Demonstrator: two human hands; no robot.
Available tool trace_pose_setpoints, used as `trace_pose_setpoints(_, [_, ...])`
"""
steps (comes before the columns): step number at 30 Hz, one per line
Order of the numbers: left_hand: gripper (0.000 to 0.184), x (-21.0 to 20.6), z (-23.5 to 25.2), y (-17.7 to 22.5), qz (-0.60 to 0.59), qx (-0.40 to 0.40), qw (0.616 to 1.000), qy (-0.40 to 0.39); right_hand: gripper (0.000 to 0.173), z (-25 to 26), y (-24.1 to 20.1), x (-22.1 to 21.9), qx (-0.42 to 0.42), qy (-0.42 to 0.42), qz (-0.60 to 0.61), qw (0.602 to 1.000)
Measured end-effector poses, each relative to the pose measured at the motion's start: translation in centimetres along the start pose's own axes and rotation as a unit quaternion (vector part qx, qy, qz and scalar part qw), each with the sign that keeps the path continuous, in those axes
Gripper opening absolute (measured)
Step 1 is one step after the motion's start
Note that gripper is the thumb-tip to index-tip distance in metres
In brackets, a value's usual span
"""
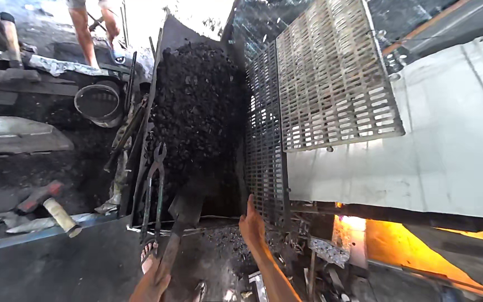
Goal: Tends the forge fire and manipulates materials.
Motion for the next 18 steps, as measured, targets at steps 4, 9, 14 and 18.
trace_pose_setpoints(4, [0.053,-0.6,8.0,7.2,0.014,-0.017,1.0,-0.023,0.082,3.8,-0.9,1.6,-0.012,-0.016,-0.02,1.0])
trace_pose_setpoints(9, [0.059,-2.3,14.9,11.6,0.022,-0.069,0.997,-0.016,0.087,0.8,2.1,-3.4,0.007,-0.063,-0.031,0.998])
trace_pose_setpoints(14, [0.06,-2.5,15.0,10.7,0.034,-0.079,0.996,-0.014,0.08,-2.2,4.1,-1.7,0.013,-0.013,0.049,0.999])
trace_pose_setpoints(18, [0.06,-2.8,17.1,11.0,0.054,-0.102,0.993,-0.001,0.083,1.3,1.9,-3.5,0.015,-0.07,0.054,0.996])
Point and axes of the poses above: each hand's wrist, its own z-axis towards the middle knuckle, its own x-axis out of the back of the hand, y = z × x, the point moved 10 cm from there along z, towards the middle knuckle, and after that the axes turned 8 degrees about -y, right-handed, at the moved point
